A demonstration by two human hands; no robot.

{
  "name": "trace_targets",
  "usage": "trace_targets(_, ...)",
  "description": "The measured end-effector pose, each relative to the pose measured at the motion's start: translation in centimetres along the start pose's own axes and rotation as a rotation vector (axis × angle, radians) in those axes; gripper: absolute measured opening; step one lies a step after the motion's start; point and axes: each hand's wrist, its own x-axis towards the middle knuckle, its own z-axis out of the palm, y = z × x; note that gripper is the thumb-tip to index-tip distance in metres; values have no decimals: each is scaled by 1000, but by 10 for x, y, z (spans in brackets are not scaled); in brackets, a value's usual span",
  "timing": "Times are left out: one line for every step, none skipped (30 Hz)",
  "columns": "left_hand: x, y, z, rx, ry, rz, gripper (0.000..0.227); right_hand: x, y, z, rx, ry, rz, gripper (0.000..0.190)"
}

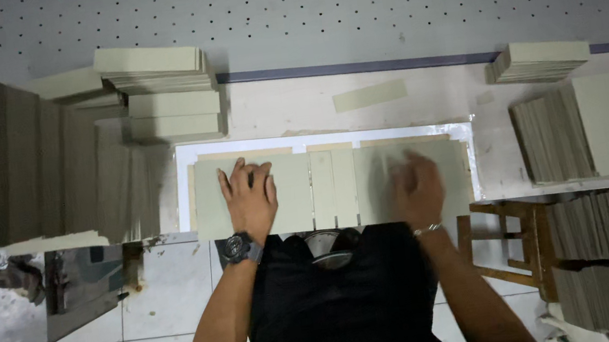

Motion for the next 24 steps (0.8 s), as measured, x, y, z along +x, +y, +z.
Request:
trace_targets(1, 1, -2, -3, 5, 3, 22, 20, 14, 0, -2, 6, -2, 33)
trace_targets(2, 3, -3, 13, 0, 1, 20, 41, 27, -1, 58, 44, 131, 45)
trace_targets(2, 4, -5, 29, -7, 0, 19, 60, 41, -2, 118, 82, 264, 60)
trace_targets(2, 3, -4, 25, -4, 4, 19, 80, 37, -14, 115, 88, 264, 60)
trace_targets(2, 3, -3, 26, -13, 0, 21, 100, 34, -28, -52, 72, 146, 73)
trace_targets(3, 1, -2, 26, -23, -4, 22, 119, 30, -41, -220, 56, 27, 87)
trace_targets(3, 1, 0, 25, -18, -5, 22, 141, 38, -48, -220, 59, 23, 87)
trace_targets(3, -1, 2, 17, -27, -10, 23, 163, 46, -55, -378, 27, -88, 93)
trace_targets(1, -3, 3, 12, -39, -18, 23, 183, 53, -61, -533, -11, -200, 100)
trace_targets(2, -1, 3, 12, -37, -22, 23, 200, 65, -68, -533, -12, -204, 100)
trace_targets(3, -1, 3, 4, -27, -24, 22, 219, 76, -74, -632, -65, -228, 90)
trace_targets(4, -1, 3, -4, -16, -25, 21, 238, 86, -79, -732, -117, -252, 80)
trace_targets(6, 1, -1, 1, -10, -35, 21, 257, 95, -88, -727, -118, -265, 80)
trace_targets(9, 3, -5, -55, 15, -8, 23, 277, 103, -96, -759, -264, -147, 92)
trace_targets(11, 4, -8, -109, 40, 18, 25, 298, 111, -104, -789, -409, -29, 106)
trace_targets(12, 4, -8, -102, 45, 6, 25, 312, 136, -103, -786, -412, -44, 106)
trace_targets(12, 4, -8, -116, 28, 0, 26, 325, 161, -102, -883, -496, -65, 129)
trace_targets(11, 5, -8, -129, 10, -7, 27, 339, 187, -102, -980, -579, -85, 152)
trace_targets(13, 5, -11, -124, 14, -14, 27, 345, 195, -101, -979, -579, -96, 152)
trace_targets(14, 6, -13, -124, -4, -16, 27, 352, 203, -100, -993, -700, -79, 145)
trace_targets(15, 7, -15, -124, -21, -19, 27, 359, 211, -100, -1008, -820, -60, 139)
trace_targets(17, 7, -13, -120, -16, -26, 27, 364, 220, -93, -1008, -819, -70, 139)
trace_targets(16, 8, -12, -121, 1, -25, 27, 364, 230, -86, -1021, -899, -85, 126)
trace_targets(15, 8, -11, -121, 18, -24, 27, 364, 241, -79, -1033, -980, -100, 115)
